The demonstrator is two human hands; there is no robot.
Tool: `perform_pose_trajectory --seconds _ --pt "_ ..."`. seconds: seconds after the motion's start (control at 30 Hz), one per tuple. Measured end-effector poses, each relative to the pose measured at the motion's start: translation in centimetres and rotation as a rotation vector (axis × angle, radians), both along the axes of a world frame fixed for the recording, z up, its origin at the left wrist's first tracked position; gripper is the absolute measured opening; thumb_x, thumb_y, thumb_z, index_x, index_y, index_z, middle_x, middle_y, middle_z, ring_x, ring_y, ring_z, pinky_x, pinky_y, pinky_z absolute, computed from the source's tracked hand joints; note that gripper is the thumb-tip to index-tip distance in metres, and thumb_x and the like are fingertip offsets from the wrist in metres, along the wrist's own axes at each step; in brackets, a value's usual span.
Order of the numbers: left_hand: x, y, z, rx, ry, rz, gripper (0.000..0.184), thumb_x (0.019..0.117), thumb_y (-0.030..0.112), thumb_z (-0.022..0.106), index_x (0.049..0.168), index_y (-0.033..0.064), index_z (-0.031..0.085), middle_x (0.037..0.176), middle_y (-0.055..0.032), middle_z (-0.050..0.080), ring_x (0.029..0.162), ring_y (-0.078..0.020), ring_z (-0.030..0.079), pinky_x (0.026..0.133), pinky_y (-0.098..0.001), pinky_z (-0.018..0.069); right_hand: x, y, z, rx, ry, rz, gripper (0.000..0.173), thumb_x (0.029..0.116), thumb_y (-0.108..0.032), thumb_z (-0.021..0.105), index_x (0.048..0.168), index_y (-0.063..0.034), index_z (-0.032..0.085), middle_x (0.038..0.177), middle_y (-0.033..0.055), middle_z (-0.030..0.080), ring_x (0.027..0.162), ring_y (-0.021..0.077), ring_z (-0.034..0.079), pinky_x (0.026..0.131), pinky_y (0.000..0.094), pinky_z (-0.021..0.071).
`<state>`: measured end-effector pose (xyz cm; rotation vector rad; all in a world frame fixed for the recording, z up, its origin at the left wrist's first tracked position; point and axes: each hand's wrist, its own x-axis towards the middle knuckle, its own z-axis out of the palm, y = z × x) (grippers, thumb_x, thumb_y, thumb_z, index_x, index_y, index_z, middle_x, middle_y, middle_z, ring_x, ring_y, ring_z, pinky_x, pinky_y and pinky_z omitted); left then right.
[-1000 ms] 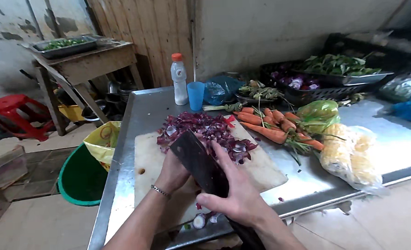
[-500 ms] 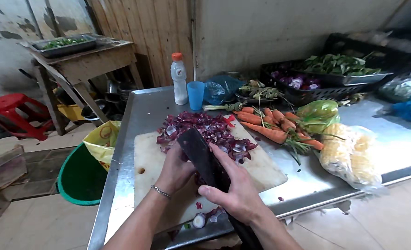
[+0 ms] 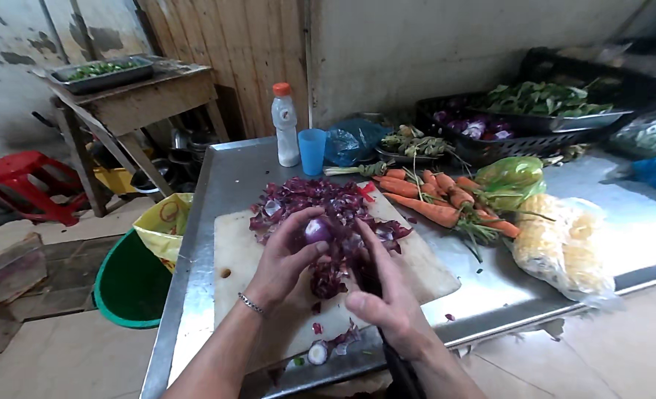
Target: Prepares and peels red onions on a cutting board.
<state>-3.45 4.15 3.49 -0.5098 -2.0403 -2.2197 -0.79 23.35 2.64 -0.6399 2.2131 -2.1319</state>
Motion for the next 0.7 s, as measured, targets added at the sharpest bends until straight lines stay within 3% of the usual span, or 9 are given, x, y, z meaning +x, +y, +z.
perform_pose_trajectory --seconds 0.07,0.17,0.27,0.33,0.43,0.5,0.57,0.63,0.7 --pt "0.1 0.2 0.0 0.021 -0.012 0.023 0.040 0.0929 0.006 0.062 0.131 0.0176 0.058 0.111 0.0027 0.070 0.089 -0.0071 0.069 0.076 -0.0247 0.0602 0.1 -0.3 0.3 0.085 0.013 0.021 0.120 0.0700 -0.080 0.070 0.163 -0.0198 0.024 0.117 -0.0001 0.067 0.099 0.0060 0.066 0.083 0.0306 0.0593" --pt "-0.1 0.0 -0.3 0.032 -0.017 -0.007 0.047 0.0950 0.006 0.060 0.141 0.0106 0.053 0.119 -0.0034 0.068 0.101 -0.0120 0.068 0.086 -0.0285 0.0587 -0.2 -0.4 0.3 0.164 -0.005 0.038 0.117 0.0693 -0.079 0.070 0.163 -0.0253 0.025 0.123 -0.0015 0.067 0.106 0.0075 0.067 0.087 0.0355 0.0598" --pt "-0.2 -0.1 -0.4 0.024 -0.020 -0.022 0.044 0.0959 0.007 0.057 0.140 0.0113 0.053 0.120 -0.0022 0.067 0.102 -0.0105 0.067 0.086 -0.0277 0.0583 -0.3 -0.4 0.1 0.158 0.015 0.054 0.112 0.0717 -0.079 0.069 0.162 -0.0228 0.032 0.131 -0.0016 0.065 0.112 0.0067 0.064 0.093 0.0343 0.0578" --pt "0.0 0.0 -0.2 0.011 -0.030 0.005 0.037 0.0945 0.009 0.057 0.130 0.0164 0.058 0.113 0.0020 0.069 0.094 -0.0073 0.067 0.079 -0.0249 0.0585 -0.4 -0.5 0.0 0.128 0.040 0.048 0.107 0.0739 -0.079 0.067 0.159 -0.0218 0.038 0.129 -0.0024 0.066 0.110 0.0058 0.065 0.091 0.0317 0.0577" --pt "0.0 0.0 -0.2 0.029 -0.083 -0.016 0.039 0.0944 0.013 0.054 0.133 0.0192 0.057 0.115 0.0021 0.068 0.093 -0.0076 0.067 0.078 -0.0260 0.0584 -0.4 -0.3 0.3 0.096 0.034 0.037 0.101 0.0755 -0.075 0.068 0.157 -0.0205 0.042 0.125 -0.0037 0.067 0.105 0.0036 0.065 0.087 0.0278 0.0576" --pt "-0.1 0.1 -0.3 0.060 -0.107 -0.040 0.043 0.0933 0.014 0.051 0.136 0.0181 0.055 0.116 -0.0006 0.066 0.092 -0.0097 0.067 0.077 -0.0284 0.0583 -0.7 -0.2 0.3 0.027 -0.007 0.018 0.097 0.0764 -0.072 0.070 0.154 -0.0191 0.045 0.112 -0.0061 0.069 0.085 0.0004 0.064 0.072 0.0221 0.0557" --pt "-0.3 0.0 -0.4 0.081 -0.106 -0.065 0.047 0.0929 0.015 0.049 0.139 0.0164 0.054 0.118 -0.0037 0.065 0.090 -0.0110 0.066 0.074 -0.0287 0.0577 -1.3 0.2 -0.2 -0.121 -0.068 -0.022 0.093 0.0789 -0.067 0.073 0.152 -0.0161 0.047 0.085 -0.0069 0.065 0.056 -0.0005 0.051 0.050 0.0185 0.0460" --pt "-0.3 -0.1 -0.3 0.105 -0.103 -0.080 0.048 0.0923 0.014 0.047 0.140 0.0157 0.053 0.119 -0.0047 0.064 0.085 -0.0100 0.065 0.070 -0.0257 0.0566 -2.0 0.8 -0.5 -0.221 -0.128 -0.052 0.088 0.0806 -0.065 0.072 0.150 -0.0171 0.047 0.069 -0.0074 0.055 0.047 0.0001 0.044 0.043 0.0175 0.0413" --pt "-0.4 -0.1 -0.4 0.114 -0.098 -0.086 0.049 0.0917 0.014 0.047 0.141 0.0158 0.053 0.122 -0.0052 0.062 0.084 -0.0098 0.064 0.068 -0.0245 0.0552 -2.0 1.1 -0.5 -0.230 -0.146 -0.067 0.090 0.0796 -0.066 0.071 0.151 -0.0169 0.046 0.068 -0.0070 0.052 0.047 0.0012 0.044 0.043 0.0175 0.0415"
